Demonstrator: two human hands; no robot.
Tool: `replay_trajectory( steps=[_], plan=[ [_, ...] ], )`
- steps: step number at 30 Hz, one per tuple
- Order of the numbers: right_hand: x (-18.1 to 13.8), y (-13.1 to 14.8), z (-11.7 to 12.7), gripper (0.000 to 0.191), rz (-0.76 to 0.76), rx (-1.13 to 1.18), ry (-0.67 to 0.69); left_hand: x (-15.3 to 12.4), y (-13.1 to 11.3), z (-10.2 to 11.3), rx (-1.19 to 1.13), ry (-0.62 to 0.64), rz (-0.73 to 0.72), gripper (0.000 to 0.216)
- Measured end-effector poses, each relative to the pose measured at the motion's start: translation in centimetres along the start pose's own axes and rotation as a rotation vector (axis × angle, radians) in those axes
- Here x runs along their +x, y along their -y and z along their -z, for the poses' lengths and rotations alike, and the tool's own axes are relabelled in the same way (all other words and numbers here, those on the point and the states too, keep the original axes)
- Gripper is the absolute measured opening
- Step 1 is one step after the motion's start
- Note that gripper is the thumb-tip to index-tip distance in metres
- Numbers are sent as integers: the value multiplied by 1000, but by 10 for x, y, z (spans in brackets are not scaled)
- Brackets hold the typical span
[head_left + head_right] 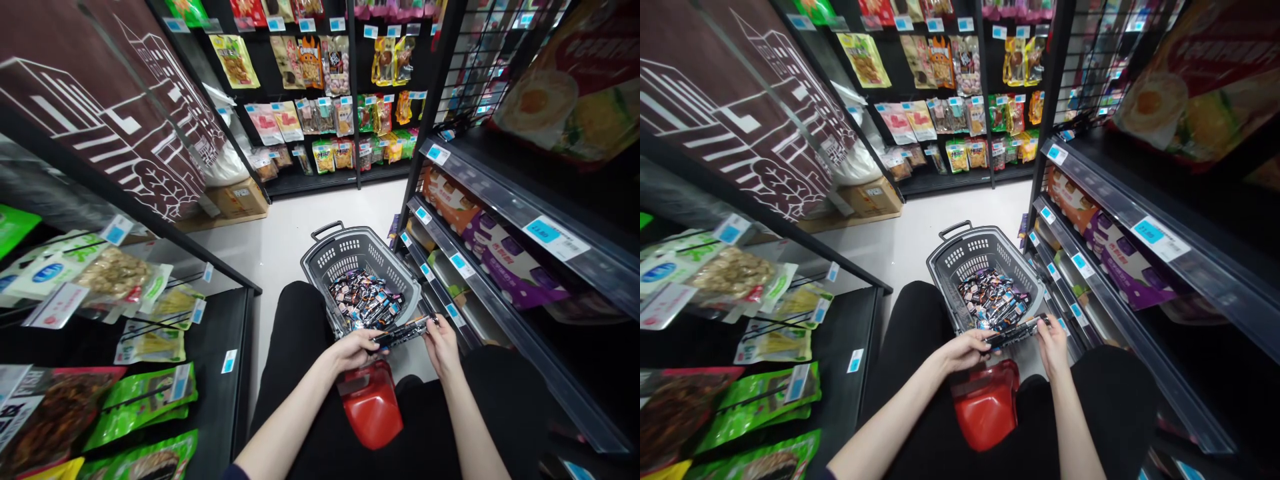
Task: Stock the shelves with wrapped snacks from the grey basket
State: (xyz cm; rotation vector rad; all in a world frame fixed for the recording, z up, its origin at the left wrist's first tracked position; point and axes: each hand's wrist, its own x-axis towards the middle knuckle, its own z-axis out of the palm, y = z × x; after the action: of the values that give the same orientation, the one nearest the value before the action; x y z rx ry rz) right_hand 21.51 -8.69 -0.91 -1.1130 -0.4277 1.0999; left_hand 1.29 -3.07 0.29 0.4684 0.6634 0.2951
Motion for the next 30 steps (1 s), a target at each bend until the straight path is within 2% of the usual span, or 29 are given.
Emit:
replay_trajectory(
  steps=[4, 10, 15, 18, 22, 25, 30],
  plan=[
    [1, -2, 0, 29, 8, -6, -12, 6, 1, 4, -99, -117, -120, 43],
    [1, -5, -6, 26, 15, 16, 8, 5, -6, 3, -184, -312, -273, 34],
    [1, -6, -3, 26, -8, 3, 19, -1, -8, 9, -107, -211, -92, 41],
    [1, -8, 0, 28, -14, -12, -16, -2, -5, 10, -15, -172, -56, 42],
    [5, -5, 4, 28, 6, 30, -72, -3, -5, 8, 143, -227, -151, 43],
    [11, 4, 13, 26, 46, 123, -151, -5, -8, 4, 175, -259, -254, 43],
    [12, 7, 22, 28, 18, 79, -146, -7, -8, -5, 212, -117, -263, 56]
  ],
)
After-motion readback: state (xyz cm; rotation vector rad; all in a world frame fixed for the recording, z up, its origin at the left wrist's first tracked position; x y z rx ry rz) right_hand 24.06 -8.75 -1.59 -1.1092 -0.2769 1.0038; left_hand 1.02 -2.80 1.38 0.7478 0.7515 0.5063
